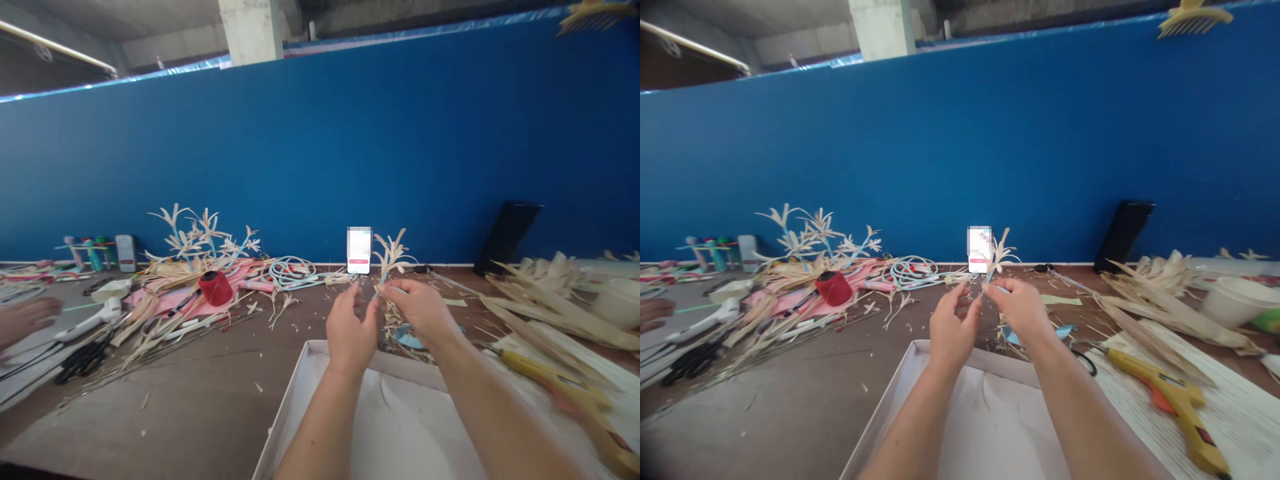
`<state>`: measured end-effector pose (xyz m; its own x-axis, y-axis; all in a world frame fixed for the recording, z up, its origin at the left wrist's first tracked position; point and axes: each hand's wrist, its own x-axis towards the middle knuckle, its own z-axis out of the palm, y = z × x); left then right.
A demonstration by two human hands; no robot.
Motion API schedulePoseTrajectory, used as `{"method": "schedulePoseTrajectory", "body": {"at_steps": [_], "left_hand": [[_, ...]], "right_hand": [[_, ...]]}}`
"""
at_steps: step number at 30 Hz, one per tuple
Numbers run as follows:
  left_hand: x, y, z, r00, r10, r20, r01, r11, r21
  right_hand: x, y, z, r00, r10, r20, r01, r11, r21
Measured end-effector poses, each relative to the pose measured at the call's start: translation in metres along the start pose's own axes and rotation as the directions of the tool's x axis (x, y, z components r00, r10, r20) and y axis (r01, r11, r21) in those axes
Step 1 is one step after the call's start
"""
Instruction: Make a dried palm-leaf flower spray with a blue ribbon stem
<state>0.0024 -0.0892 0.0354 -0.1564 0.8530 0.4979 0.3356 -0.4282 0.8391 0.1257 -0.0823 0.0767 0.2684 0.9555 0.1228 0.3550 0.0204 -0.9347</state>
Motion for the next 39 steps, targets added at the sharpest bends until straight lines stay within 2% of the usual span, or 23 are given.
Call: {"method": "schedulePoseTrajectory", "body": {"at_steps": [2,5,9,12,15,23,29,34,39], "left_hand": [[0.004,-0.002,-0.001,0.990,-0.132,0.055,0.140,0.977,-0.161],[0.010,-0.006,-0.002,0.939,-0.272,0.213,0.330,0.887,-0.324],[0.011,-0.006,-0.003,0.875,-0.311,0.372,0.467,0.744,-0.478],[0.010,-0.006,-0.005,0.846,-0.326,0.422,0.523,0.662,-0.537],[0.011,-0.006,-0.006,0.834,-0.335,0.439,0.546,0.619,-0.564],[0.010,-0.003,-0.002,0.876,-0.370,0.310,0.482,0.692,-0.538],[0.008,-0.001,-0.001,0.911,-0.359,0.203,0.413,0.788,-0.457],[0.005,0.000,0.001,0.950,-0.303,0.072,0.308,0.883,-0.354],[0.002,0.002,0.001,0.974,-0.224,-0.039,0.210,0.951,-0.225]], "right_hand": [[0.000,-0.001,-0.002,1.000,-0.001,0.015,0.001,1.000,-0.001],[-0.001,-0.002,-0.003,0.999,-0.021,0.024,0.022,0.998,-0.050],[-0.003,-0.003,-0.002,0.998,-0.051,0.044,0.054,0.996,-0.067],[-0.004,-0.002,-0.001,0.994,-0.059,0.089,0.065,0.996,-0.064],[-0.004,-0.003,-0.001,0.989,-0.068,0.129,0.077,0.995,-0.066],[-0.012,-0.018,-0.001,0.986,-0.057,0.155,0.063,0.997,-0.035],[-0.010,-0.010,0.002,0.987,-0.075,0.143,0.075,0.997,0.002],[-0.009,-0.005,0.008,0.992,-0.107,0.072,0.112,0.991,-0.074],[-0.013,-0.009,0.010,0.984,-0.158,0.088,0.171,0.970,-0.172]]}}
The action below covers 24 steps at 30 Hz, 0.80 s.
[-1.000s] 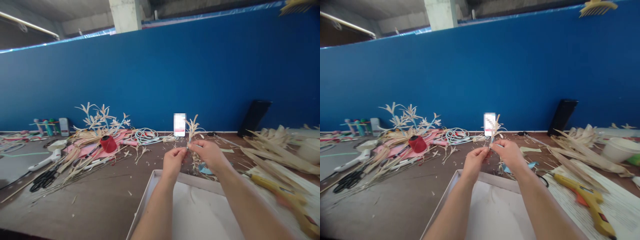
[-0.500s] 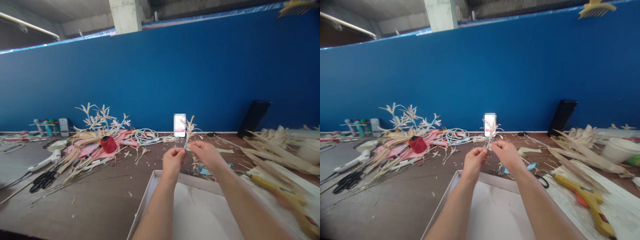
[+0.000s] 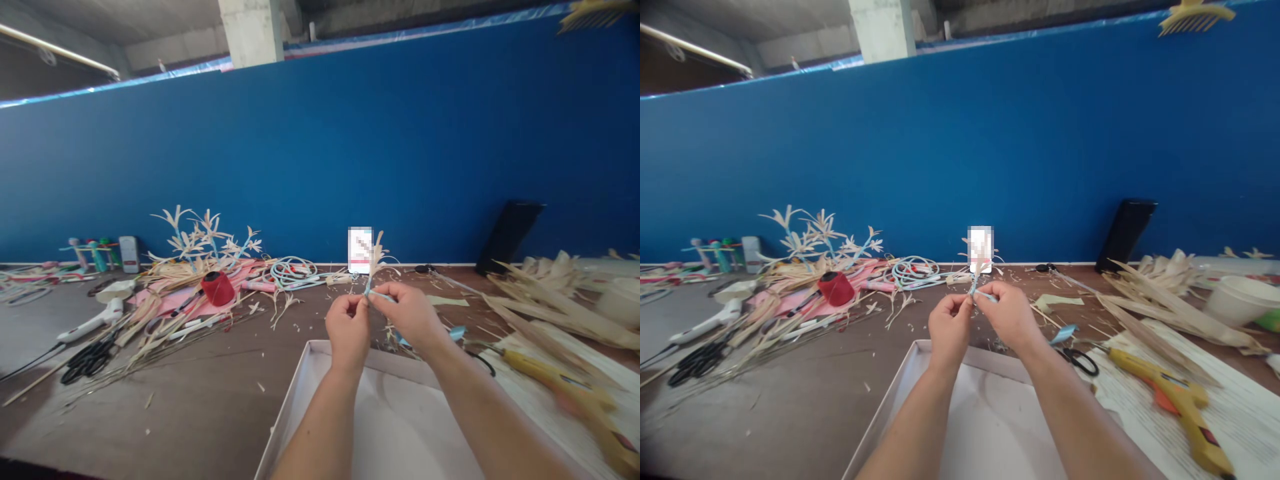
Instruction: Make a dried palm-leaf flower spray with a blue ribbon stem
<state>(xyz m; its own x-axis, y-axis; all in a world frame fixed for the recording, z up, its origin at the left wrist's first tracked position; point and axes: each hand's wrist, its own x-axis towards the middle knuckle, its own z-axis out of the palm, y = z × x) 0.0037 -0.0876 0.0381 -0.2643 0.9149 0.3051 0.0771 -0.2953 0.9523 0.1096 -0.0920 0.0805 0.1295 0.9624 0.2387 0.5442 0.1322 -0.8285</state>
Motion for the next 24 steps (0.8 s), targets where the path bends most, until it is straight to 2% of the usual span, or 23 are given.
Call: {"method": "schedulePoseTrajectory", "body": {"at_steps": [8,14,18,24], "left_hand": [[-0.002,-0.003,0.001,0.993,0.107,-0.047,-0.100,0.987,0.128],[-0.005,0.000,0.000,0.969,0.243,-0.053,-0.222,0.940,0.258],[-0.007,0.001,-0.001,0.928,0.370,-0.034,-0.328,0.859,0.394],[-0.008,-0.004,-0.002,0.842,0.539,0.016,-0.456,0.694,0.557]], "right_hand": [[-0.001,-0.002,0.002,1.000,-0.028,-0.001,0.028,0.999,-0.028],[-0.002,-0.002,0.006,0.999,-0.029,-0.019,0.029,1.000,-0.005],[-0.002,-0.002,0.009,0.998,-0.026,-0.065,0.024,0.999,-0.025],[-0.002,-0.002,0.011,0.995,-0.018,-0.100,0.018,1.000,-0.005]]}}
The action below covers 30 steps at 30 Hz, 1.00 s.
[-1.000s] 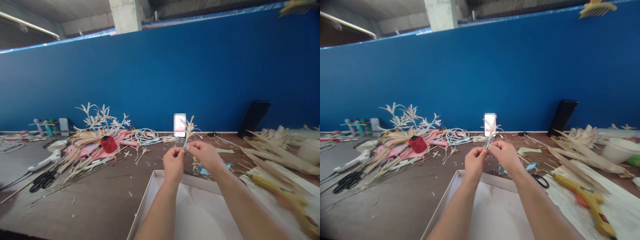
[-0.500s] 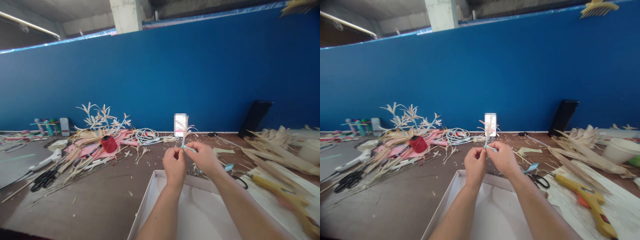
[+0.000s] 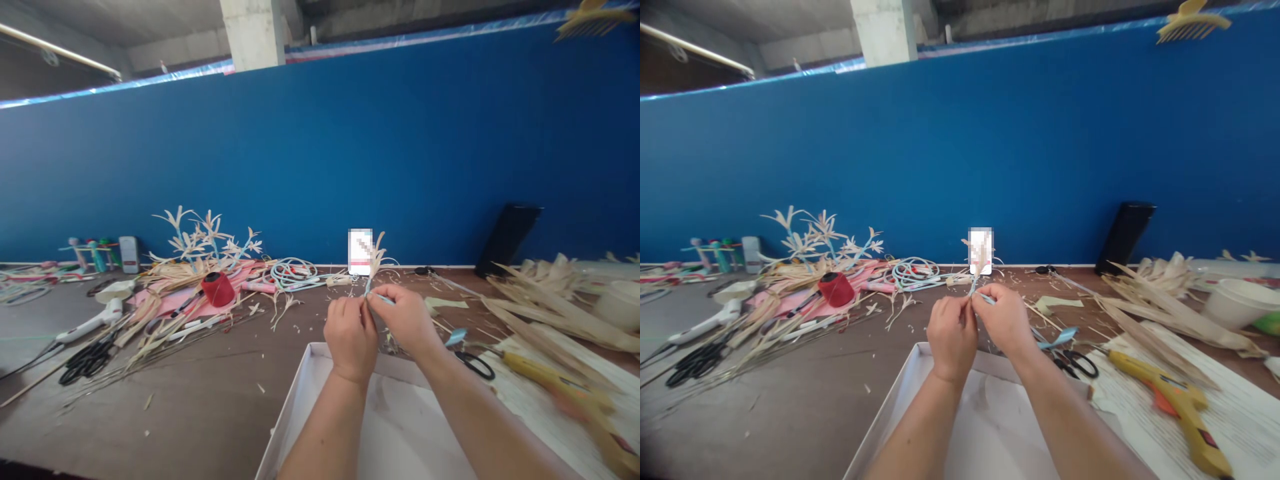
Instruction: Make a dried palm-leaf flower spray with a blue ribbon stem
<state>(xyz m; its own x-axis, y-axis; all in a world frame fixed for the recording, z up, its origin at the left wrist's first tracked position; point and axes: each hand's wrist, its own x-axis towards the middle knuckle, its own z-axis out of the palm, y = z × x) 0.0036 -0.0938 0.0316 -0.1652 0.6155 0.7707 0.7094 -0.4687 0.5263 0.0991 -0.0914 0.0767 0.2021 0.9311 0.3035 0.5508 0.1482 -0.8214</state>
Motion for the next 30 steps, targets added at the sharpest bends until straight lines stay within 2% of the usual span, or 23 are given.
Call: {"method": "schedulePoseTrajectory", "body": {"at_steps": [5,11,23,30], "left_hand": [[0.0000,-0.0002,-0.0001,0.993,0.112,0.021,-0.114,0.983,0.141],[-0.0003,0.0029,0.0006,0.984,0.168,0.061,-0.177,0.961,0.212],[0.0034,-0.0009,-0.0027,0.989,0.145,0.042,-0.151,0.951,0.269],[0.0004,-0.0014,0.0015,0.994,0.105,0.016,-0.106,0.970,0.218]], "right_hand": [[0.0010,0.0003,0.0007,0.999,0.008,-0.042,-0.009,1.000,-0.017],[0.0016,0.0020,0.0015,0.997,0.013,-0.082,-0.015,1.000,-0.019],[-0.0065,-0.0020,0.0087,0.996,-0.075,-0.054,0.076,0.997,0.019],[0.0009,0.0024,0.0076,0.999,0.032,-0.019,-0.031,0.997,0.076]]}}
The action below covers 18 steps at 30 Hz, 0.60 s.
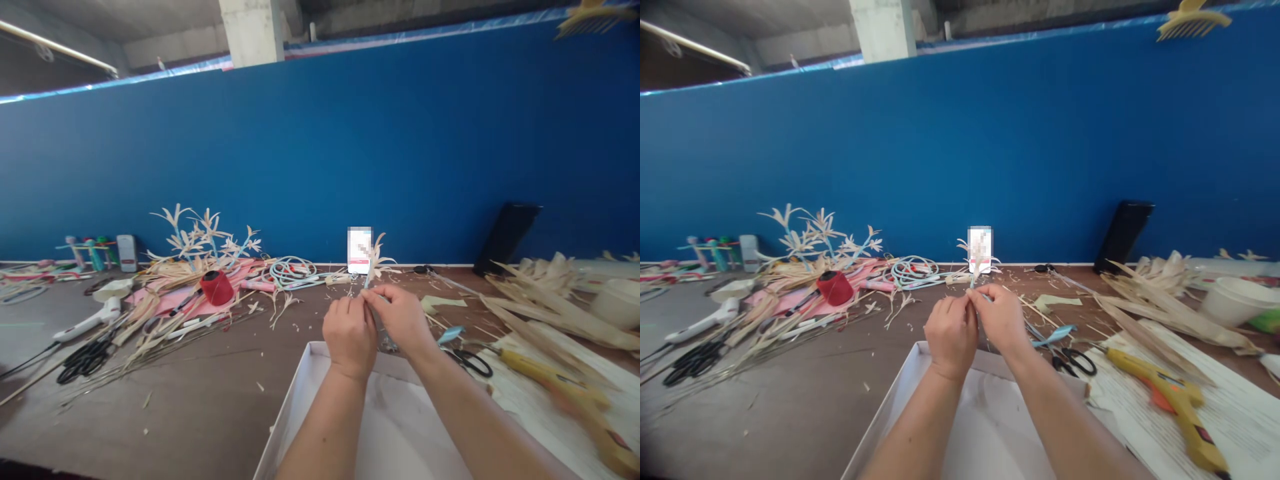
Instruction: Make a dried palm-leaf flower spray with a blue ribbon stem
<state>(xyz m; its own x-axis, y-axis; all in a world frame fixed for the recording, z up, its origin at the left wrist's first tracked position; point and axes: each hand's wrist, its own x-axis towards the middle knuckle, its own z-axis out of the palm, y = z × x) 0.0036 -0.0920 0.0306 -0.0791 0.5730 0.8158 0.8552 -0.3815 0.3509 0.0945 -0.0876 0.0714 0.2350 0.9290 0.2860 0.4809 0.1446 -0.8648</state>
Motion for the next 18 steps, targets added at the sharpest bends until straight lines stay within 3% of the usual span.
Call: {"method": "schedulePoseTrajectory", "body": {"at_steps": [4,6,8,11,15,18], "left_hand": [[0.001,0.002,-0.003,0.996,-0.047,0.072,0.060,0.980,-0.188],[0.004,0.001,-0.005,0.984,-0.127,0.124,0.162,0.928,-0.336],[0.009,-0.004,-0.007,0.947,-0.274,0.169,0.321,0.822,-0.470],[0.017,-0.013,-0.007,0.837,-0.485,0.253,0.524,0.582,-0.621],[0.023,-0.018,-0.004,0.727,-0.456,0.514,0.666,0.284,-0.690],[0.020,-0.018,0.001,0.707,-0.413,0.574,0.688,0.212,-0.695]], "right_hand": [[0.005,0.002,-0.009,1.000,-0.018,0.026,0.019,0.999,-0.049],[0.007,0.002,-0.016,0.998,-0.020,0.055,0.022,0.999,-0.049],[0.008,0.001,-0.023,0.995,-0.005,0.098,0.008,1.000,-0.029],[0.007,0.001,-0.029,0.977,0.042,0.208,-0.066,0.992,0.110],[0.006,0.001,-0.032,0.910,0.014,0.414,-0.212,0.874,0.437],[0.008,0.002,-0.034,0.886,-0.035,0.463,-0.266,0.779,0.568]]}}
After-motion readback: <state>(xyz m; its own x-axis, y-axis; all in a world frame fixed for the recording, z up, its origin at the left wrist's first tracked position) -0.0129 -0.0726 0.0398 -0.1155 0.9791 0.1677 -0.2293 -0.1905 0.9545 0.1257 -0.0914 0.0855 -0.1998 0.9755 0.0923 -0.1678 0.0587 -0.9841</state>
